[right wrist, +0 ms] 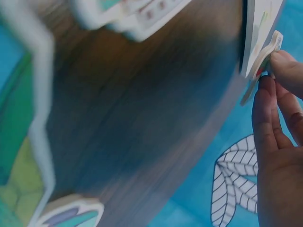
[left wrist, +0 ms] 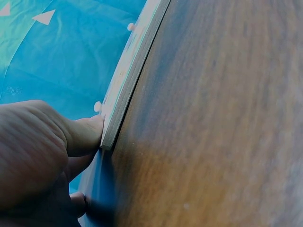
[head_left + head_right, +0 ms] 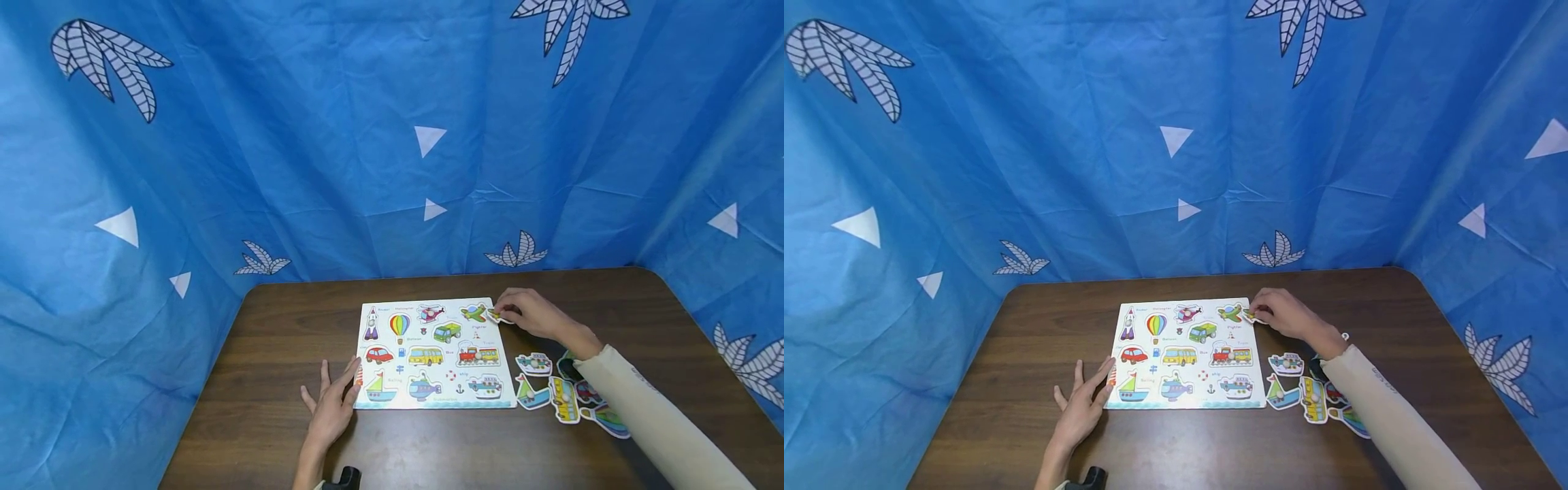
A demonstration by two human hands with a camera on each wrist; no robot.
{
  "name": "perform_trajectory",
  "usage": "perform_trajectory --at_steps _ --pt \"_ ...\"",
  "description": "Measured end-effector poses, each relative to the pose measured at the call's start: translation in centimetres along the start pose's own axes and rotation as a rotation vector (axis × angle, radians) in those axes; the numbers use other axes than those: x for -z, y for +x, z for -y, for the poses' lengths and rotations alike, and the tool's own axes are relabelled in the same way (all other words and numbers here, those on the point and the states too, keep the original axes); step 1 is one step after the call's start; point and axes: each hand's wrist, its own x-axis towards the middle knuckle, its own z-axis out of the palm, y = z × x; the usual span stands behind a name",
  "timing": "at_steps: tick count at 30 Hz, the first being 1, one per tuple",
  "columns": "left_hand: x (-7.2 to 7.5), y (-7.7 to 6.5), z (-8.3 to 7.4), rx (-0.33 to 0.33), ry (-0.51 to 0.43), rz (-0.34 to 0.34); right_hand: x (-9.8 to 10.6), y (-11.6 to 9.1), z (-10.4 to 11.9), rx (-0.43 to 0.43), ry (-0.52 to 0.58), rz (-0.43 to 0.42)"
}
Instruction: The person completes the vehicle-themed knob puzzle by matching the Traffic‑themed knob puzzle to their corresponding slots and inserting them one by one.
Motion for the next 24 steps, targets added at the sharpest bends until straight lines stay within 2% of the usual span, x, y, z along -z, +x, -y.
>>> perform_trajectory --at_steps 15,24 --pt "0.1 0.2 -0.3 0.004 0.000 -0.013 -1.1 3.2 1.6 0.025 0.017 0.047" --pt "0.2 0.0 -0.3 0.006 -0.009 0.005 -2.1 4.1 1.8 0.053 0.025 0.050"
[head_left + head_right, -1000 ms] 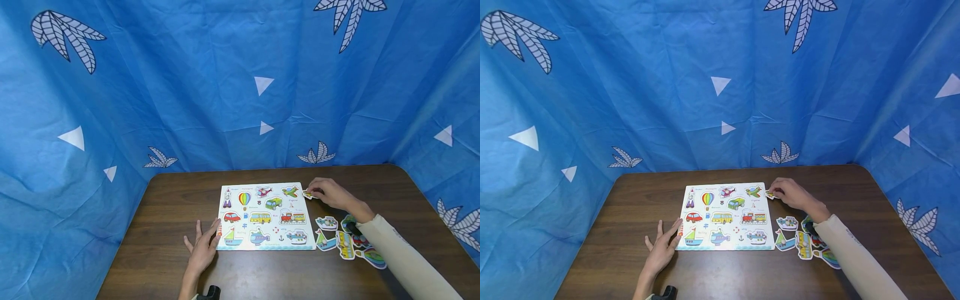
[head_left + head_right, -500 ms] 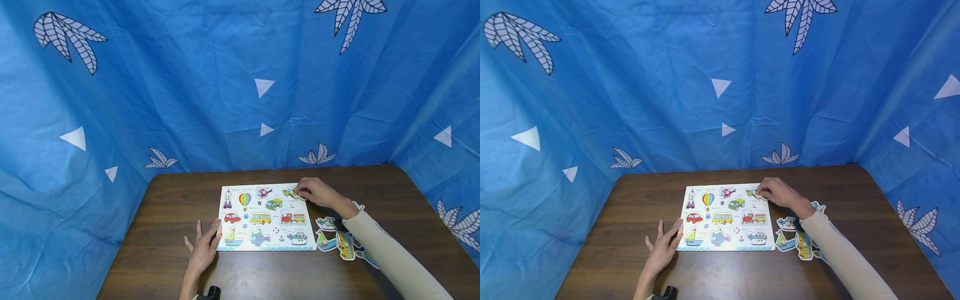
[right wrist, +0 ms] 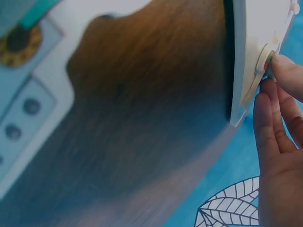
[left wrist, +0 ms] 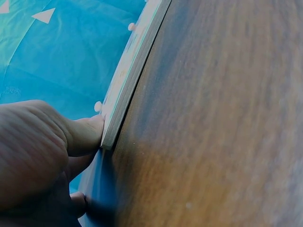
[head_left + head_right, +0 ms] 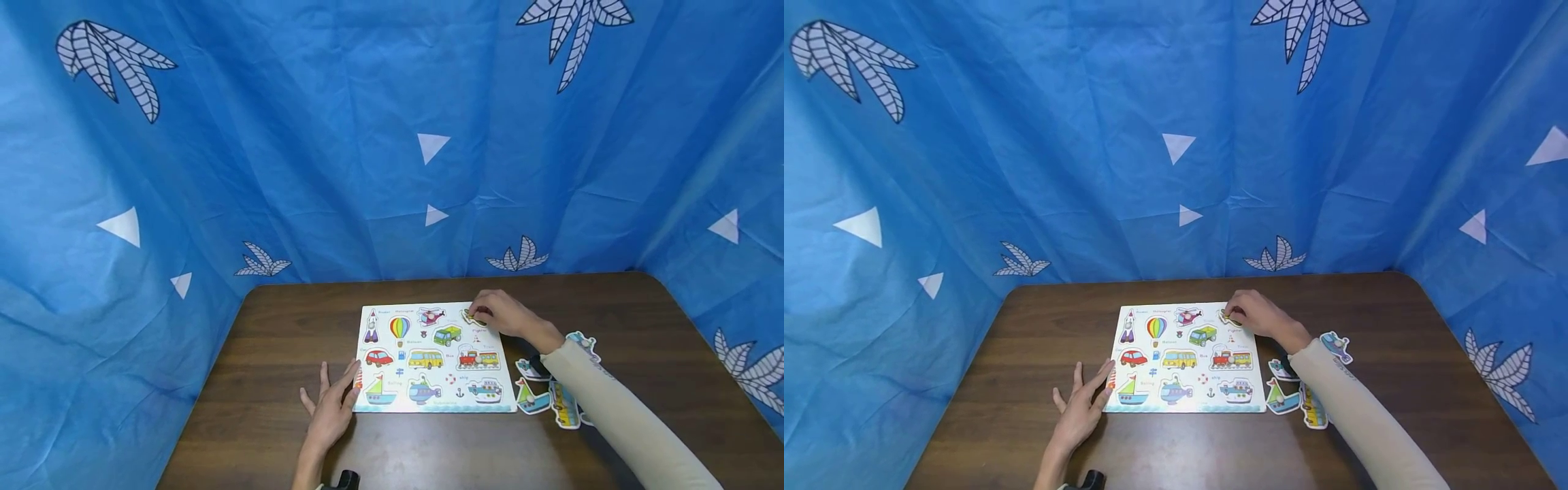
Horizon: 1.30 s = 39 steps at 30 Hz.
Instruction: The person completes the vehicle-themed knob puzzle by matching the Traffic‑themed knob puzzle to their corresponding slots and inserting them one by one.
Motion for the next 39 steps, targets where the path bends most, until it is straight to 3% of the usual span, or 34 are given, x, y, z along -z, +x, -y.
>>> perform_trajectory --at_steps 33,39 --pt "-0.09 0.03 0.05 0.005 0.003 -0.012 -0.47 0.34 0.27 -0.001 -0.024 0.021" --pt "-0.12 0.05 0.08 0.000 0.002 -0.018 0.22 0.12 0.27 -0.042 0.002 0.048"
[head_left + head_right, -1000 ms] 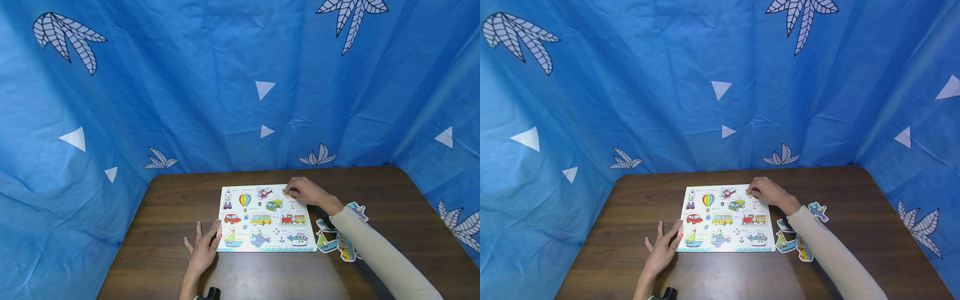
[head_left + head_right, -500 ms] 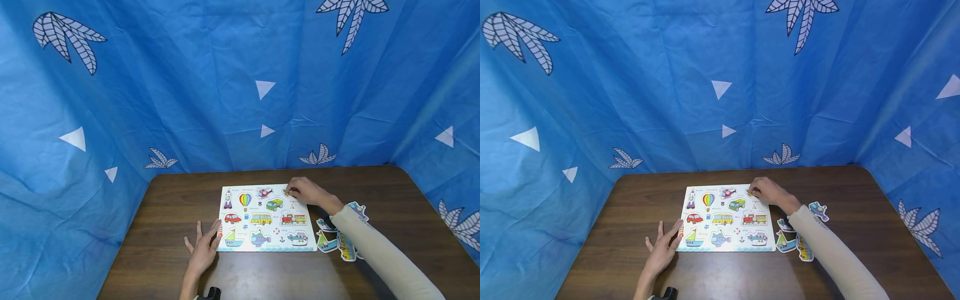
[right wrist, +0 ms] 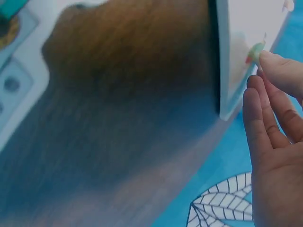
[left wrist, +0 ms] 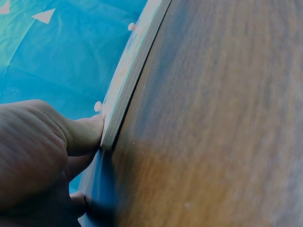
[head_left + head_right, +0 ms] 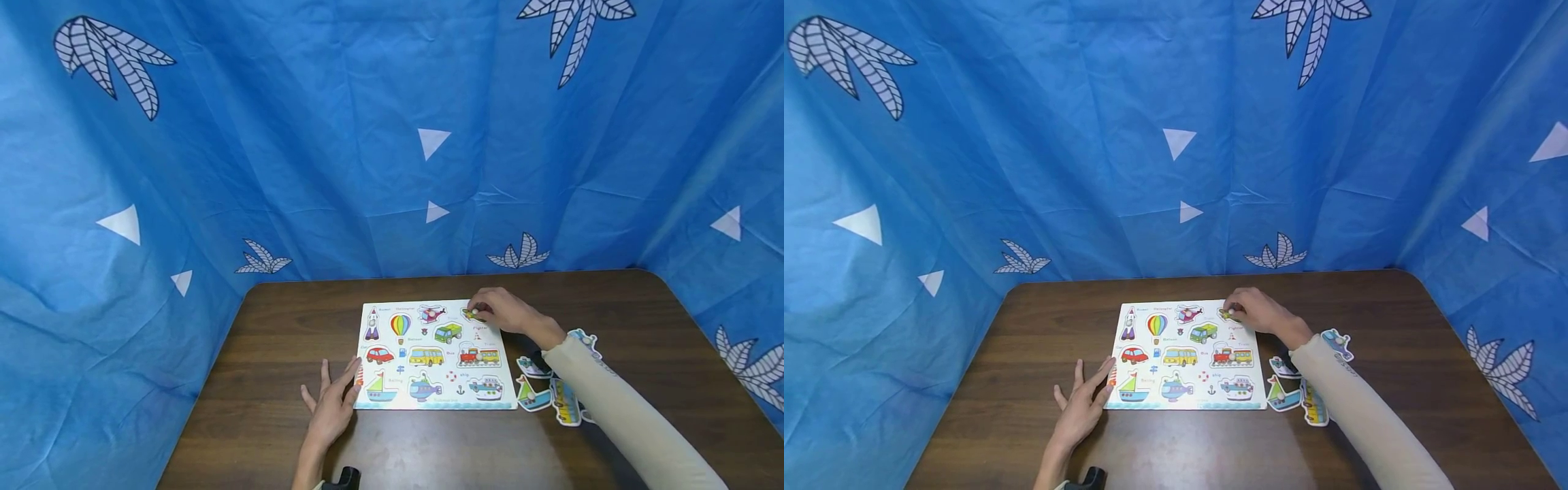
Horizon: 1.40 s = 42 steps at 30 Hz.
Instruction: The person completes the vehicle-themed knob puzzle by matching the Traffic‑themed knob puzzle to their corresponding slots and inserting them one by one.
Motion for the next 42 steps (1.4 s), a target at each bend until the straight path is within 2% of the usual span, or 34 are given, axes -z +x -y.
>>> perform_trajectory --at_steps 7,14,18,27,36,42 --pt "0.1 0.3 0.1 0.003 0.007 0.005 1.9 -0.8 -0.3 -0.013 -0.008 -0.033" --pt "0.1 0.2 -0.2 -0.006 0.009 -0.003 2.8 -2.6 -0.9 -0.025 -0.024 -0.050" --pt "0.2 0.1 -0.2 -0.024 0.002 -0.010 3.3 -3.9 -1.5 -0.057 -0.043 -0.038" --pt "0.2 0.2 -0.1 -0.006 0.002 0.005 4.7 -6.7 -2.5 -0.086 -0.078 -0.024" --pt "0.0 0.1 -0.1 0.007 -0.008 0.029 5.8 -10.4 -3.5 -0.115 -0.054 0.008" --pt "-0.1 0.0 -0.1 0.016 -0.004 0.016 6.7 -12.4 -4.5 -0.125 -0.036 0.007"
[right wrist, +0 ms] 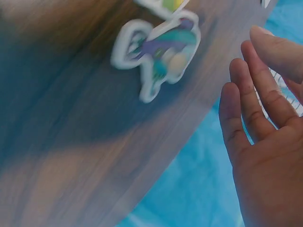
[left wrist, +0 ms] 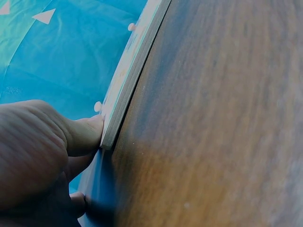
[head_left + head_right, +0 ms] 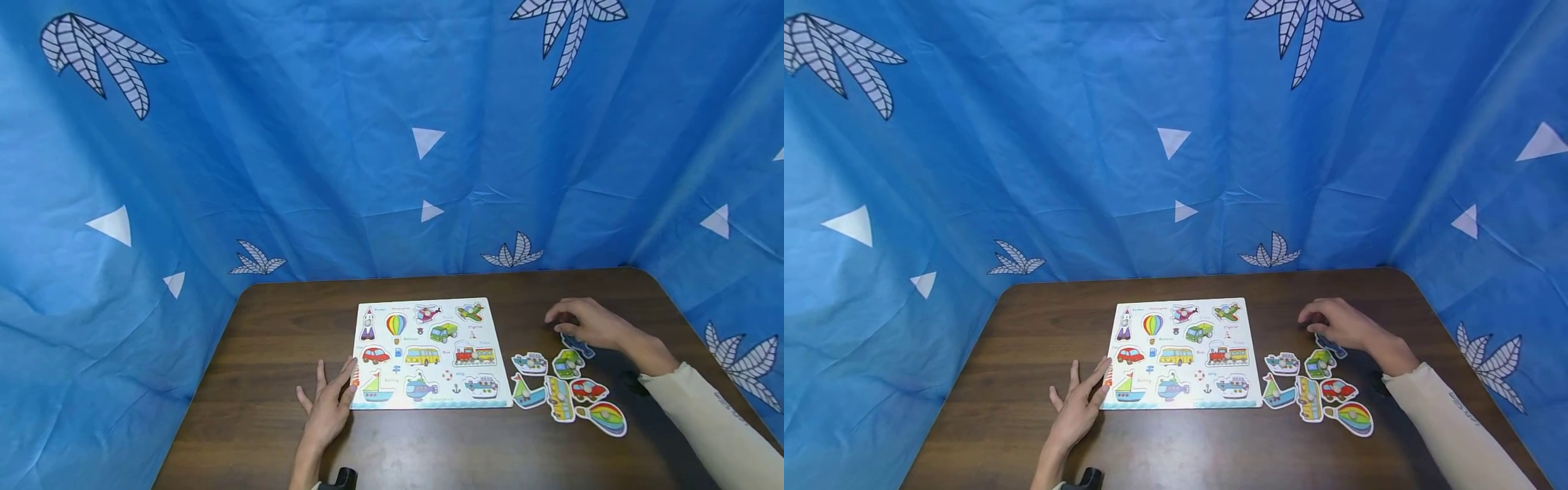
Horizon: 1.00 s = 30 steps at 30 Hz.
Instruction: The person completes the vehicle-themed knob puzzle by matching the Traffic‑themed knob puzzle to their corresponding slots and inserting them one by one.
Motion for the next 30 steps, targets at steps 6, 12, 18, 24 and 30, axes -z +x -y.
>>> perform_trajectory --at_steps 6,12,18,24,30 --pt "-0.1 0.0 0.1 -0.002 -0.002 -0.003 0.2 -1.6 -1.3 0.015 -0.003 -0.032" --pt "-0.2 0.0 0.1 -0.008 0.000 0.000 0.2 -2.8 -2.2 0.027 -0.020 -0.060" --pt "-0.3 0.0 0.1 -0.011 0.007 -0.008 0.1 -3.5 -2.7 0.034 -0.016 -0.050" --pt "-0.2 0.1 0.1 -0.016 0.009 -0.015 -0.4 -3.5 -2.8 -0.044 0.008 0.029" --pt "-0.1 0.1 0.0 -0.005 0.016 -0.013 -0.5 -3.3 -2.8 -0.041 0.016 0.038"
